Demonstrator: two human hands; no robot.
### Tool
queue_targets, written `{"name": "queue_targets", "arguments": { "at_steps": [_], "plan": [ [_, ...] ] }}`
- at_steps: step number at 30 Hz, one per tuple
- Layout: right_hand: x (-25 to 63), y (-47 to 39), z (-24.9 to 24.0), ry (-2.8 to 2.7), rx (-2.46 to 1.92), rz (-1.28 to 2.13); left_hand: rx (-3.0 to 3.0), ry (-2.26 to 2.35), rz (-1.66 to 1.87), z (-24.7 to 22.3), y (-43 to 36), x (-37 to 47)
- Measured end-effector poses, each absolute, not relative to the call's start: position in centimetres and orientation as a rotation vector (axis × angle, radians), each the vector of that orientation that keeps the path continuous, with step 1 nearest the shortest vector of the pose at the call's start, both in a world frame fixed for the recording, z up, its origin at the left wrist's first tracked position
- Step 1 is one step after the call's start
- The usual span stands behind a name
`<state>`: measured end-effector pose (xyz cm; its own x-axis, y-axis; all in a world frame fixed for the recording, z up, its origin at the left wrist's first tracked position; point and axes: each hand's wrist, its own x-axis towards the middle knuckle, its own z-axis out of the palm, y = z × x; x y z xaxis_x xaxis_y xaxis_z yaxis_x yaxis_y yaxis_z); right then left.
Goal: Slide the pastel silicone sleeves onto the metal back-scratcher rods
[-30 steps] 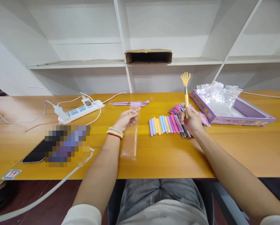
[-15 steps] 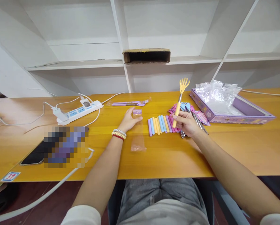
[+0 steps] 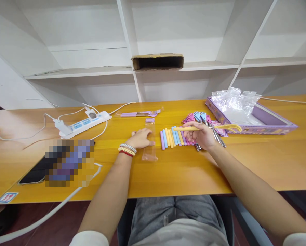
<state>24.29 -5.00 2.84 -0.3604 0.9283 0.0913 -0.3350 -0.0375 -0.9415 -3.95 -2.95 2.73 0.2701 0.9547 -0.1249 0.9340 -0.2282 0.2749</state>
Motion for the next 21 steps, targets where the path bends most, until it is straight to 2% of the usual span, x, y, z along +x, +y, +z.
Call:
{"name": "queue_targets", "arguments": {
  "at_steps": [6, 9, 15, 21],
  "plan": [
    [24.2, -4.6, 2.2, -1.243, -0.755, 1.61, 2.314, 1.627, -0.194, 3.1, -3.7, -4.0],
    [24.2, -4.5, 2.0, -1.275, -0.772, 1.579, 2.362, 1.673, -0.116, 2.6, -3.7, -3.9],
    [23.9, -4.5, 1.9, -1.236, -0.761, 1.482, 2.477, 1.727, 0.293, 2.5, -3.5, -2.9],
    [23.6, -4.8, 2.1, -1.251, -0.781, 1.336, 2.457, 1.833, 0.08, 2.8, -4.5, -1.4]
  ]
}}
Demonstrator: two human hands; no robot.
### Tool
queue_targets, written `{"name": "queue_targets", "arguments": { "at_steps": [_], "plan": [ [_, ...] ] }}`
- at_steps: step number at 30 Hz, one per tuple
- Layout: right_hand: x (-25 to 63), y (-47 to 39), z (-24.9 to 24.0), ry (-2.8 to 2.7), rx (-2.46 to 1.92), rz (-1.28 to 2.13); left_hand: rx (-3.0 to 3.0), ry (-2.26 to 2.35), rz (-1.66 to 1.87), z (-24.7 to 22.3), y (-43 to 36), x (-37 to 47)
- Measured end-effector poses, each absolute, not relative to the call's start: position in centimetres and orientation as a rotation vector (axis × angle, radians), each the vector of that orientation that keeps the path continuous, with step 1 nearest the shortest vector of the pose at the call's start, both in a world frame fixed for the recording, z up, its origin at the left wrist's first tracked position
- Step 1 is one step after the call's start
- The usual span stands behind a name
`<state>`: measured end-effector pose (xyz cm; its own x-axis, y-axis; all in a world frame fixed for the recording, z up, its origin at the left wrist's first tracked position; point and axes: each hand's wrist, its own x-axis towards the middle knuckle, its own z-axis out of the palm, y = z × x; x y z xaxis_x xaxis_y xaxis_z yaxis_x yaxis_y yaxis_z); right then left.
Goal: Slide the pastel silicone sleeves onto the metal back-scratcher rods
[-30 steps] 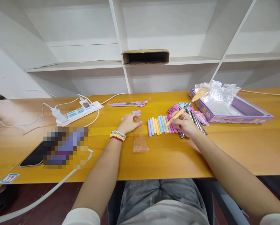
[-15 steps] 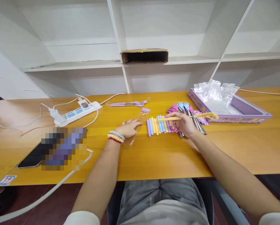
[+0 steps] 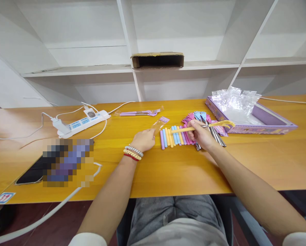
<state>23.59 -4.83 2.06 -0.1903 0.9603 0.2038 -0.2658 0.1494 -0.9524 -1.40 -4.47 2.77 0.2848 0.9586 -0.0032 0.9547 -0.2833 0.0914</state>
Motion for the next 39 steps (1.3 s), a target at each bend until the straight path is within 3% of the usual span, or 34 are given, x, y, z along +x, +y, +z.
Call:
{"name": "queue_targets", "arguments": {
  "at_steps": [5, 11, 16, 30, 39],
  "plan": [
    [23.7, -5.0, 2.2, -1.295, -0.759, 1.47, 2.441, 1.868, 0.148, 1.6, -4.1, -1.0],
    [23.5, -5.0, 2.0, -1.316, -0.703, 1.658, 2.533, 1.613, 0.847, 2.0, -4.5, 0.3],
    [23.1, -5.1, 1.7, -1.337, -0.698, 1.66, 2.65, 1.205, 1.118, 2.7, -6.5, 3.0],
    [23.3, -5.5, 2.1, -1.319, -0.73, 1.367, 2.596, 1.281, 1.074, 1.6, -5.9, 3.3],
    [22.6, -5.3, 1.8, -1.283, -0.693, 1.422, 2.549, 1.152, 1.12, 1.6, -7.2, 4.8]
  ]
}}
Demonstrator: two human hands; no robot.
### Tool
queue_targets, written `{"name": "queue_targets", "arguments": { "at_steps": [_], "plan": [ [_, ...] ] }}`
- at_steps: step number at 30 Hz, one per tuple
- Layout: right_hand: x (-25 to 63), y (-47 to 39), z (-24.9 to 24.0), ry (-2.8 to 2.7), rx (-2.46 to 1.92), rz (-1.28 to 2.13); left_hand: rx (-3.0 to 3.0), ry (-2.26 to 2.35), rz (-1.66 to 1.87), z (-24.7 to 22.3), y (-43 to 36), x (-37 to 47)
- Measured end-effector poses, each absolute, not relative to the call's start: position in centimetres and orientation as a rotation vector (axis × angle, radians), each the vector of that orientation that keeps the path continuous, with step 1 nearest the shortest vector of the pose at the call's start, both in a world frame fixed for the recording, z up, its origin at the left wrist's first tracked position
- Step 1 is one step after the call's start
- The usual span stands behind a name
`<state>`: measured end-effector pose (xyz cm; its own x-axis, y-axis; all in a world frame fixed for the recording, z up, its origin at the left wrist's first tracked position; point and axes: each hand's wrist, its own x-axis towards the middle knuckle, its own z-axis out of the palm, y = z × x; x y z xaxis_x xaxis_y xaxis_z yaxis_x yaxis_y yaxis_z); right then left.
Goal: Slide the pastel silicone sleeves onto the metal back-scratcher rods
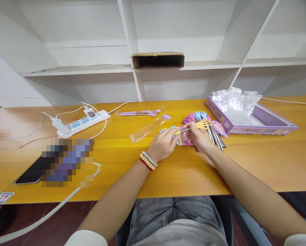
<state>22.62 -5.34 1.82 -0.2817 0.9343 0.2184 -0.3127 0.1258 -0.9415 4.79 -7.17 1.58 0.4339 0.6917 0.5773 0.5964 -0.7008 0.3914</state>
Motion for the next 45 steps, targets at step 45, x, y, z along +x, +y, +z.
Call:
{"name": "queue_targets", "arguments": {
  "at_steps": [45],
  "plan": [
    [30.2, -1.5, 4.3, -0.543, -0.717, 0.973, 2.629, 1.916, 0.594, 4.9, -4.2, -1.8]
  ]
}}
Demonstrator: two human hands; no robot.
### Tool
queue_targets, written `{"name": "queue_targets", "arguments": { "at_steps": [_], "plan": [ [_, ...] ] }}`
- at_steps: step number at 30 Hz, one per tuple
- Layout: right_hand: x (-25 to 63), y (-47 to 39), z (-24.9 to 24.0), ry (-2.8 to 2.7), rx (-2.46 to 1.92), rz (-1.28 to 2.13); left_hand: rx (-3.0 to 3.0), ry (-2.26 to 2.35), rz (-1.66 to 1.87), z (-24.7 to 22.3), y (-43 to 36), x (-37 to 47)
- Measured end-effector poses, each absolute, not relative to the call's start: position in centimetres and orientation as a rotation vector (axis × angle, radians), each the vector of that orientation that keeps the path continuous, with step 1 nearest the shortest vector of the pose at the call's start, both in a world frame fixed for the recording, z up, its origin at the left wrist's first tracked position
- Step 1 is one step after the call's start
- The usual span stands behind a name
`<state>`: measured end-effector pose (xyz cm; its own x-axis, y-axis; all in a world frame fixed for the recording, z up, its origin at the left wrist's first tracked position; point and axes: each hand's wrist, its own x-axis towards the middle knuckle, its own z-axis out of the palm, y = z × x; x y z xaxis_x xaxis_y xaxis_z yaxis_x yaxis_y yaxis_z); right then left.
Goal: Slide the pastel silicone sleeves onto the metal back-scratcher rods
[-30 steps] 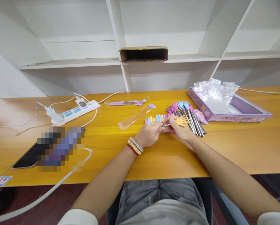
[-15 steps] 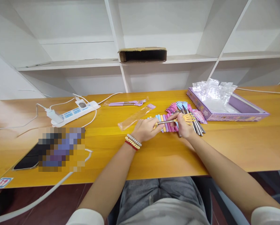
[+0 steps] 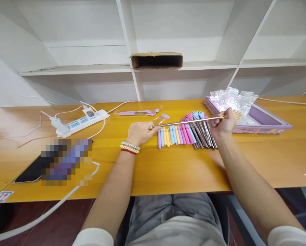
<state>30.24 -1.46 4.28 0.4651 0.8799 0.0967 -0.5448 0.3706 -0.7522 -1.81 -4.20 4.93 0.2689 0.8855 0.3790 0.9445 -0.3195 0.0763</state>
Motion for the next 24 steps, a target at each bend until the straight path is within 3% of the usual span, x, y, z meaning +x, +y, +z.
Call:
{"name": "queue_targets", "arguments": {
  "at_steps": [6, 24],
  "plan": [
    [35.4, -1.4, 4.4, -0.24, -0.707, 0.878, -2.084, -1.853, -0.501, 5.2, -3.6, -5.6],
    [43.3, 0.0, 2.7, -0.12, -0.804, 0.565, -1.318, -1.972, -1.095, 3.3, -2.1, -14.0]
  ]
}}
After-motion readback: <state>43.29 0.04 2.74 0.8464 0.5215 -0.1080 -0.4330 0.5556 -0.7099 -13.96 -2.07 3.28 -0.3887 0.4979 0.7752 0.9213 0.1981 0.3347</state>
